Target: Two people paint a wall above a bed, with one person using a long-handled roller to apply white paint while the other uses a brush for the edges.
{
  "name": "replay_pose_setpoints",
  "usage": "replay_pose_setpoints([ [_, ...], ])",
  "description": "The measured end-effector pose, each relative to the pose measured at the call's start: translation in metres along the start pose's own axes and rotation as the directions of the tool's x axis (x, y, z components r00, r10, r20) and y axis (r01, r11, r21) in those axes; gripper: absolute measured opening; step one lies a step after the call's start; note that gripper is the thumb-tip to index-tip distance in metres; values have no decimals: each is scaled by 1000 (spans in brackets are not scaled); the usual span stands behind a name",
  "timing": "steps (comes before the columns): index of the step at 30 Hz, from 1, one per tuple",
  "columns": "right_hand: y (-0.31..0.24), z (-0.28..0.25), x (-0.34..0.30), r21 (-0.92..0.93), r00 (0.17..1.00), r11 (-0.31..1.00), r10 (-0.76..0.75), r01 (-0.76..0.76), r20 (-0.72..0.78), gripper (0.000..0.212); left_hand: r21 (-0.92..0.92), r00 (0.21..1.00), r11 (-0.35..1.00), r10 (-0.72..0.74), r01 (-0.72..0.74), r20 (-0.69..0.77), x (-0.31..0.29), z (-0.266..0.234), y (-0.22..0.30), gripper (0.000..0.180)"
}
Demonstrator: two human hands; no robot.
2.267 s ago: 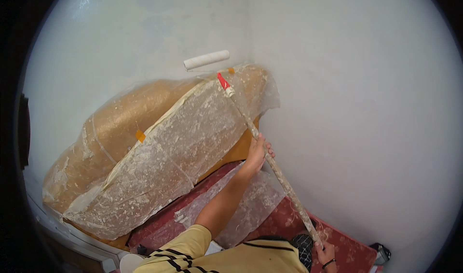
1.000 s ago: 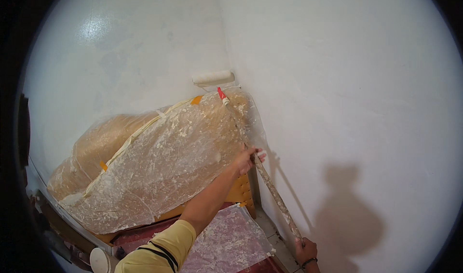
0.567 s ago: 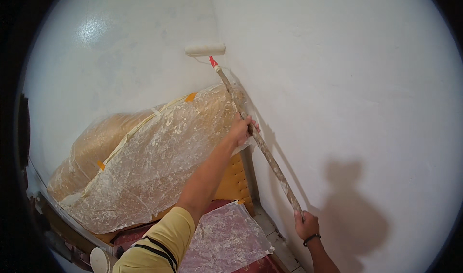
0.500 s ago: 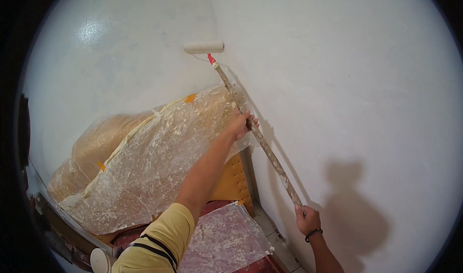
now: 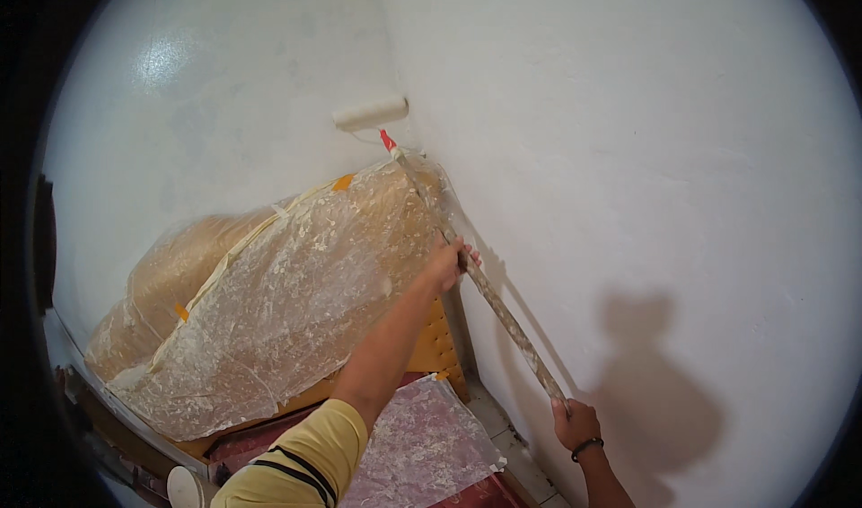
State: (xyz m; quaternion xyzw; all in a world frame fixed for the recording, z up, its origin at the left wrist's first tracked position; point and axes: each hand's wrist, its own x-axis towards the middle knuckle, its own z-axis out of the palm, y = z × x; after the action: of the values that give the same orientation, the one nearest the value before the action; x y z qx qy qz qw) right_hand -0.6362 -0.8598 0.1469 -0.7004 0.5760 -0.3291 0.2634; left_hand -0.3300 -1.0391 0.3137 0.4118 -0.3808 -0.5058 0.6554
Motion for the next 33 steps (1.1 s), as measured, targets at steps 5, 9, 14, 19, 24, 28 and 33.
replay_pose_setpoints([
  [5,22,0,-19,-156,983,973,177,-169,37,48,-27,996,996,-81,80,-33,-23,-1,-41,31],
  [9,12,-8,-8,-140,993,983,120,-122,-21,47,-2,1000,1000,3,-3,23,-13,8,-21,29],
  [14,-17,-15,38,-147,984,988,-62,38,-167,44,-22,990,991,132,-131,41,18,23,39,27],
  [19,-47,-10,58,-44,955,977,-212,207,-206,41,-21,989,991,136,-135,51,33,24,85,32],
  [24,-38,-9,27,-71,977,986,-158,150,-140,42,-39,996,995,87,-87,4,11,11,49,26],
  [28,-15,-14,-5,-124,998,992,-12,5,-60,46,-29,997,997,77,-76,33,-12,0,11,29],
  [33,-6,-9,-49,-232,995,968,93,-98,-30,43,-15,999,999,32,-32,21,-48,-6,-8,29],
])
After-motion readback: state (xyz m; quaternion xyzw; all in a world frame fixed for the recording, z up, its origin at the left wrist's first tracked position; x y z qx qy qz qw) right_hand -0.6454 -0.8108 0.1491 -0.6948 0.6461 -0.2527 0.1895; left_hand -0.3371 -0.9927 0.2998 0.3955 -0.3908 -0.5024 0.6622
